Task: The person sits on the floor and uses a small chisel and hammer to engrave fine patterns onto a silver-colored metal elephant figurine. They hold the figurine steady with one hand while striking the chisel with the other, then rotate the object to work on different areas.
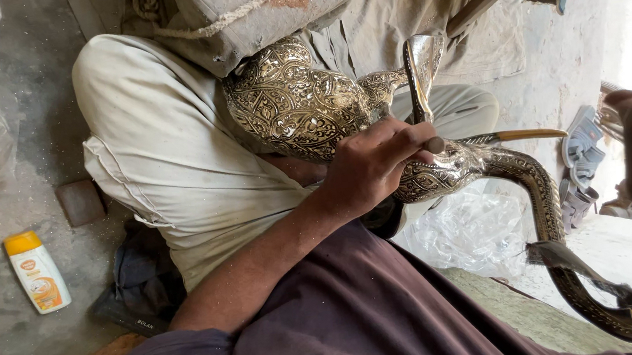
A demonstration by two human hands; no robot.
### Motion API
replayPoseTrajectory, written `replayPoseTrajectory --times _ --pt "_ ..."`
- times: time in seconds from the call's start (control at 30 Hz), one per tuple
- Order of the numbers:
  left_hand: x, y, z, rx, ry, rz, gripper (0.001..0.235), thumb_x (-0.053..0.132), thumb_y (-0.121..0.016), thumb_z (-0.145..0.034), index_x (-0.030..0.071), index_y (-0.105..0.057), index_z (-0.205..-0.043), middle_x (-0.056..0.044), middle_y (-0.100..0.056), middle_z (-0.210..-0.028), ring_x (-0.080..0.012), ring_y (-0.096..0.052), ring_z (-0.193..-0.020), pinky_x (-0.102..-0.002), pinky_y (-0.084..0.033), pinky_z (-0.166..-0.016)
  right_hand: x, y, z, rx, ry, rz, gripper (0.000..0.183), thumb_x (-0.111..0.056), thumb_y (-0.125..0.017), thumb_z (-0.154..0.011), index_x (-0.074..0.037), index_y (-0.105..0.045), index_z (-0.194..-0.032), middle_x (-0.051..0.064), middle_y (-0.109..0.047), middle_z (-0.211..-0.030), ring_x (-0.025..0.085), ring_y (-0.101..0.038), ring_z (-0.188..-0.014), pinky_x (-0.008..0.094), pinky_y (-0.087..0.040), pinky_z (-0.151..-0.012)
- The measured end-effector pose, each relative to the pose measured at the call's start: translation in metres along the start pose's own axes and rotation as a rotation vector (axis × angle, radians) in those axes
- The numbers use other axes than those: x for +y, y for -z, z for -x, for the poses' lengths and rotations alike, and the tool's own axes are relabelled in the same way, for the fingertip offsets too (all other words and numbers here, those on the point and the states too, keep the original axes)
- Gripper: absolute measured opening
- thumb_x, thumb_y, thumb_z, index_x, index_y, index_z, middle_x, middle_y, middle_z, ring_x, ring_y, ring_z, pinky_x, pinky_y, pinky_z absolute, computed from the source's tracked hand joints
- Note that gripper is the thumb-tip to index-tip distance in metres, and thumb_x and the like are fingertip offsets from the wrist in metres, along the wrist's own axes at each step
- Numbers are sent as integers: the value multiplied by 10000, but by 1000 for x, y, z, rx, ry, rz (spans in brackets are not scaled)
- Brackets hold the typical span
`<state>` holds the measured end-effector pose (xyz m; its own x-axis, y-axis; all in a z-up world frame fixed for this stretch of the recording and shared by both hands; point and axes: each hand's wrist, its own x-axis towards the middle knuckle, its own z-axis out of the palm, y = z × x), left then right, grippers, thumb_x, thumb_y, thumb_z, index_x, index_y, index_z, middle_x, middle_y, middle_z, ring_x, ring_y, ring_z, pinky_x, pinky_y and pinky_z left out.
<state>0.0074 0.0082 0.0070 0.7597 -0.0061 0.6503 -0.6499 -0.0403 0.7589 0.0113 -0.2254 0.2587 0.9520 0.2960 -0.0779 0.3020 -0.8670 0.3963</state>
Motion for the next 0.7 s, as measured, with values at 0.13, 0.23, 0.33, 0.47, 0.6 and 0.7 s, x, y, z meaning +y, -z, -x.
replayPoseTrajectory --times 0.13,0.23,0.33,0.47,0.6,0.7 --pt "-2 -3 -3 23 48 34 335 94 -699 -1042 238 -540 -1300 5 -691 -989 -124 -726 -800 -241 -583 -635 -14 10 -8 -44 -25 82 87 64 -637 -1038 20 -614 -1110 137 -650 -812 245 -692 -666 366 -596 -714" --pt "1 0 0 94 73 51 322 154 -713 -1037 176 -513 -1288 -5 -670 -977 -120 -714 -823 -251 -597 -627 -25 11 -16 51 54 3 91 67 -616 -1039 49 -595 -1126 156 -628 -809 248 -664 -668 372 -573 -684" --pt "1 1 0 87 135 37 278 179 -739 -1005 143 -541 -1196 -18 -668 -904 -96 -653 -681 -257 -542 -557 -32 14 -19 74 84 -16 116 77 -619 -1004 63 -595 -1116 170 -627 -786 242 -652 -632 360 -553 -620" --pt "2 6 0 66 247 72 226 209 -741 -1028 130 -543 -1100 3 -651 -835 -70 -608 -602 -254 -501 -522 -43 25 -33 114 154 -184 190 94 -630 -1006 99 -583 -1191 209 -651 -844 254 -686 -700 330 -558 -602" --pt "7 6 2 51 123 17 229 252 -691 -1070 110 -550 -1182 -6 -660 -935 -84 -678 -759 -216 -590 -625 -56 37 -39 179 209 -78 232 21 -692 -989 52 -617 -1206 217 -672 -874 261 -696 -715 345 -564 -592" --pt "11 8 1 5 111 -77 249 250 -702 -1021 87 -586 -1168 -29 -682 -915 -83 -637 -667 -224 -537 -549 -54 34 -34 184 209 16 243 -24 -728 -968 22 -643 -1191 217 -682 -893 256 -695 -722 357 -568 -601"
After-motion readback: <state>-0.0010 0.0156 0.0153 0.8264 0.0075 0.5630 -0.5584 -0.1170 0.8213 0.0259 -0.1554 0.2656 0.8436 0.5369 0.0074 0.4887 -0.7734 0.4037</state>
